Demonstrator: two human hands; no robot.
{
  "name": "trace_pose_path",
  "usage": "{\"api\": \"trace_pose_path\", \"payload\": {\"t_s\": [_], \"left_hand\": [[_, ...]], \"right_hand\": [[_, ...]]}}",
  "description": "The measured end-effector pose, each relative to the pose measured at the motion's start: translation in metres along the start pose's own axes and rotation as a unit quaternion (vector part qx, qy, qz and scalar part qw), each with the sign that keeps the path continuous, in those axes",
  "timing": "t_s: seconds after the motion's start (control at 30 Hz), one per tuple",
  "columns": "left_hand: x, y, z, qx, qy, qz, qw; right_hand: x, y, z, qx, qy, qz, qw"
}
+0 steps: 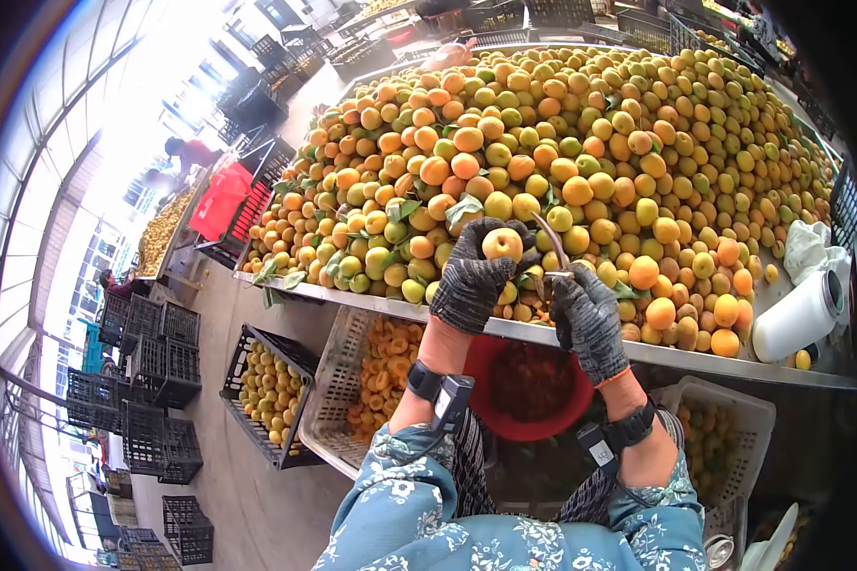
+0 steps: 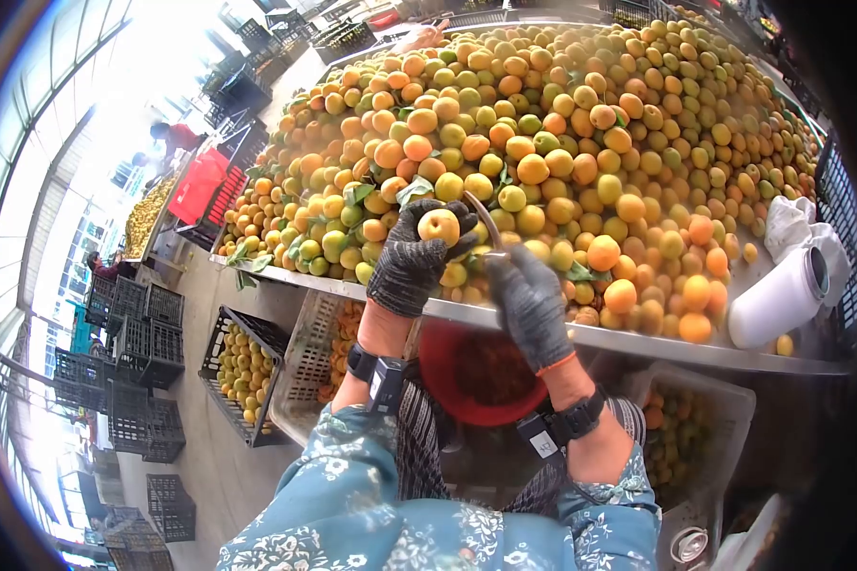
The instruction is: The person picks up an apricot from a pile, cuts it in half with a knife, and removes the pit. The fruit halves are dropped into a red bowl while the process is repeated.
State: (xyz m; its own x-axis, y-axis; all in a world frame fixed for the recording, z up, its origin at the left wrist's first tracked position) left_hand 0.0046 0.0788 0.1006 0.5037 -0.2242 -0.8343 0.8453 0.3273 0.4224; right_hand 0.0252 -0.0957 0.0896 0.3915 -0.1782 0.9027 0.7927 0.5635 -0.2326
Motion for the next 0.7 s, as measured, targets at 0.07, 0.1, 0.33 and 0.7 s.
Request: {"api": "trace_pose_path", "payload": {"t_s": [0.07, 0.1, 0.33, 0.7], "left_hand": [[0.002, -0.006, -0.005, 0.006, 0.014, 0.0, 1.0], [0.006, -0.006, -0.004, 0.007, -0.039, -0.018, 0.999], [0.001, -0.006, -0.001, 0.002, -0.004, 0.013, 1.0], [-0.003, -0.01, 0.013, -0.042, -0.08, 0.004, 0.996]], "right_hand": [[0.003, -0.008, 0.012, -0.009, -0.035, -0.049, 0.998], [0.005, -0.011, 0.016, -0.017, -0.074, -0.077, 0.994], [0.001, -0.011, 0.022, -0.027, -0.169, -0.102, 0.98], [-0.007, -0.011, 0.025, -0.06, -0.264, -0.13, 0.954]]}}
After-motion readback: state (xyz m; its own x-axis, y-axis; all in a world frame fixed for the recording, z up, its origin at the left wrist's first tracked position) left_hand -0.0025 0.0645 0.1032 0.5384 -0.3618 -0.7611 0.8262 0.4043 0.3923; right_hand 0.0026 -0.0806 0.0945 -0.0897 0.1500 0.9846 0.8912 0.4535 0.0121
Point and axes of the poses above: each hand's wrist, its own y-axis towards the middle knuckle, its own z-axis out of the palm, x = y × z, the point moved 4 cm from there along y, towards the middle knuckle, and after that the axes turned 12 degrees about z, right-handed, at the moved point
